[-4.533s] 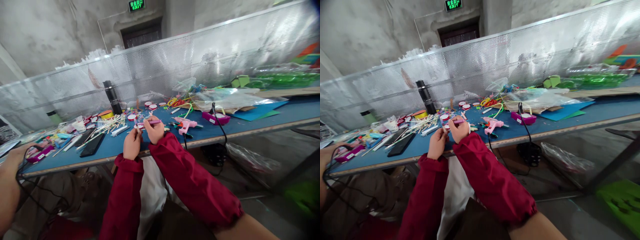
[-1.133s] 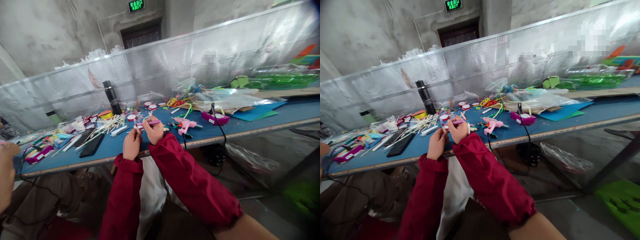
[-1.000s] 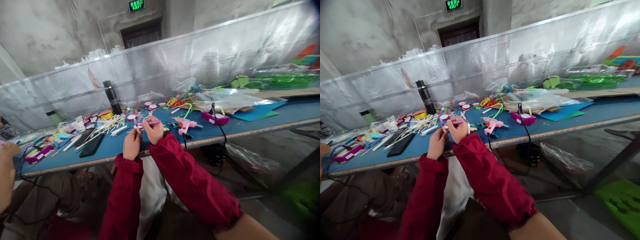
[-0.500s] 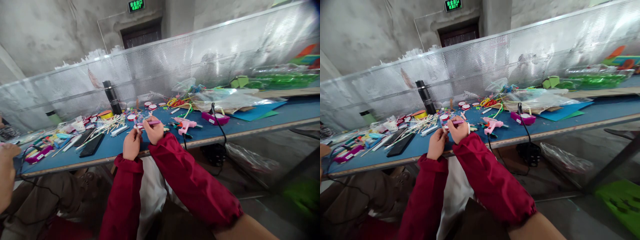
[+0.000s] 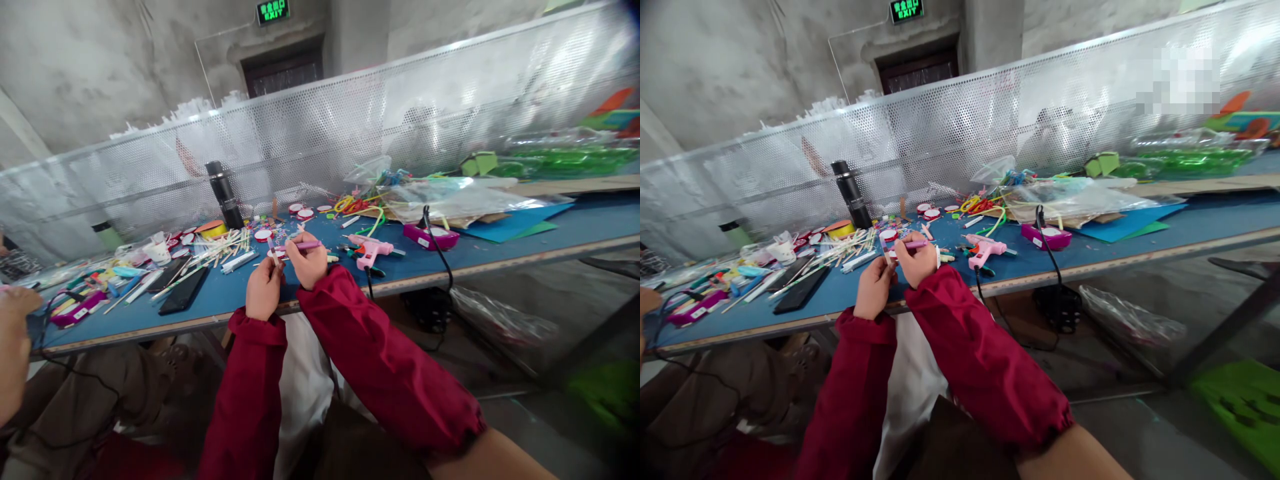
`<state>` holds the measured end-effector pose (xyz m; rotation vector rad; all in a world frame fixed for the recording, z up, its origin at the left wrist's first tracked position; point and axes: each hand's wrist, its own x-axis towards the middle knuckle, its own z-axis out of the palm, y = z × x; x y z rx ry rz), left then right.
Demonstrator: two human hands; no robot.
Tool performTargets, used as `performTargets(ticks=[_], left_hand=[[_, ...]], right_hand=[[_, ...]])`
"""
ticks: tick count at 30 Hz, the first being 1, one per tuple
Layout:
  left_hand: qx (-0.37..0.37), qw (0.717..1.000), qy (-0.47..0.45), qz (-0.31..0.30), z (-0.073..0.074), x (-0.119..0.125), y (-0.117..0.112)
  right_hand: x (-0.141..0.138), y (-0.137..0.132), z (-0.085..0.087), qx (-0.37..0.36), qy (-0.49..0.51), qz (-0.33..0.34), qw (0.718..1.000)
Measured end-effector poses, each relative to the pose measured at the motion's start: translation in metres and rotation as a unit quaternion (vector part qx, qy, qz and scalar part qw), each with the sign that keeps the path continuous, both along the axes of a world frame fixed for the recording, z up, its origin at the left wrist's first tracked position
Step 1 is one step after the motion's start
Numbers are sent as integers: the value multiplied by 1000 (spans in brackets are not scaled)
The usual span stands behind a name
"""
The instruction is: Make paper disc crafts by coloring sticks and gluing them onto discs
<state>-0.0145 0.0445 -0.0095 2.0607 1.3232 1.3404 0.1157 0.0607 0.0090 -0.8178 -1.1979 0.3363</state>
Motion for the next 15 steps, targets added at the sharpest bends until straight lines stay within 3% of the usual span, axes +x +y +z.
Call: performTargets(ticks=[6, 15], left_hand=[[-6, 1000, -5, 2, 0, 0, 0], [1, 1000, 1, 6, 0, 0, -1]], right_hand=[[-1, 0, 0, 6, -2, 29, 1000], [0, 1, 0, 9, 0, -6, 1000]])
